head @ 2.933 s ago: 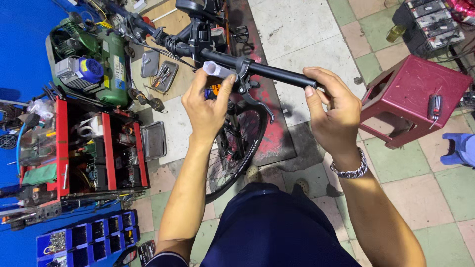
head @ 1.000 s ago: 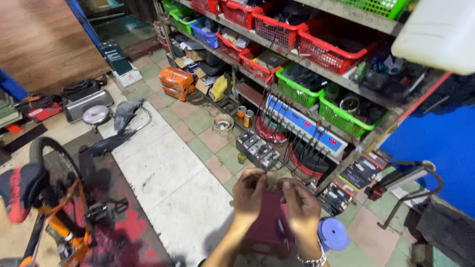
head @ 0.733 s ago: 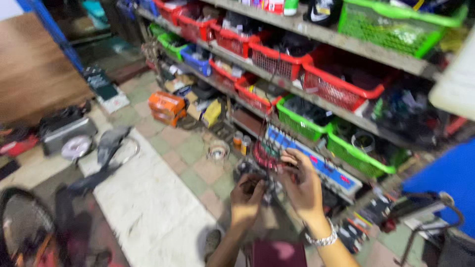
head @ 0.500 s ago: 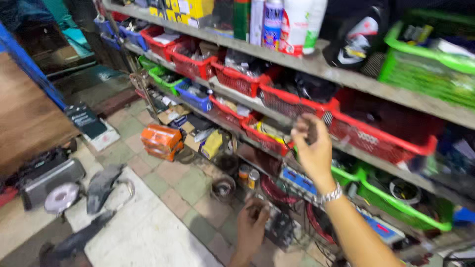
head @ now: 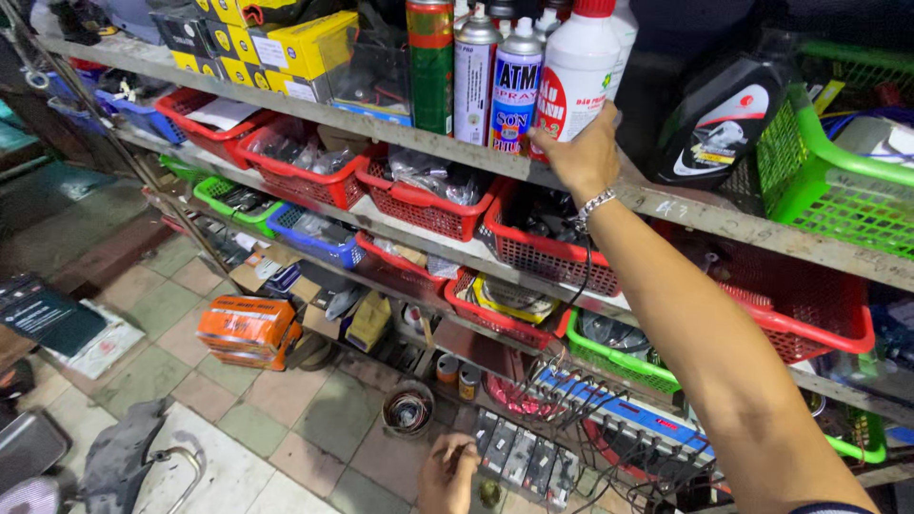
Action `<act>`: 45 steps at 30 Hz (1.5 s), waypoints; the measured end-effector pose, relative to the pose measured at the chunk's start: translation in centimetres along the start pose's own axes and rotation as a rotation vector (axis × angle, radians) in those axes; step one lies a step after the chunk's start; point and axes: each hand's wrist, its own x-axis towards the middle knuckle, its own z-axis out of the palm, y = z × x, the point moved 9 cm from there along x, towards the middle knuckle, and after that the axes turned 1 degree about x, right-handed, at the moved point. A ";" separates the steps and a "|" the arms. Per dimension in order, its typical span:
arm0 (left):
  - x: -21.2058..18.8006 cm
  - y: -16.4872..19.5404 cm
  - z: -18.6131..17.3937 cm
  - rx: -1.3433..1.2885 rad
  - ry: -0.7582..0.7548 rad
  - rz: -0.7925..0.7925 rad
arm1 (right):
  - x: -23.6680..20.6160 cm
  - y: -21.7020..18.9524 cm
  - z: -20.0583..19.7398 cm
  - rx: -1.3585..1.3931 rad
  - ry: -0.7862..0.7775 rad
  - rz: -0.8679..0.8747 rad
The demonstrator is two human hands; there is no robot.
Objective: The person bleeds a bicycle hydraulic brake system by attaching a funnel to the lever, pouring in fluid from a bottle, and manipulating the lever and internal components using a multi-tool.
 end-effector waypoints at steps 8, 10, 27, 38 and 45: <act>-0.8 -1.7 -2.5 0.071 -0.003 -0.073 | -2.9 -2.4 -7.6 0.477 0.103 -0.338; -2.3 -0.3 -2.7 0.040 0.032 -0.037 | -5.1 -1.5 -11.0 0.500 0.005 -0.406; -45.6 9.4 16.7 -0.026 -1.081 0.429 | -65.8 15.9 -37.7 0.955 -1.456 0.285; -74.6 2.9 9.2 0.480 0.524 0.414 | -87.1 13.4 -50.6 0.949 -1.764 0.410; -94.3 2.9 4.3 0.409 0.352 0.436 | -98.9 7.8 -58.0 0.937 -1.897 0.398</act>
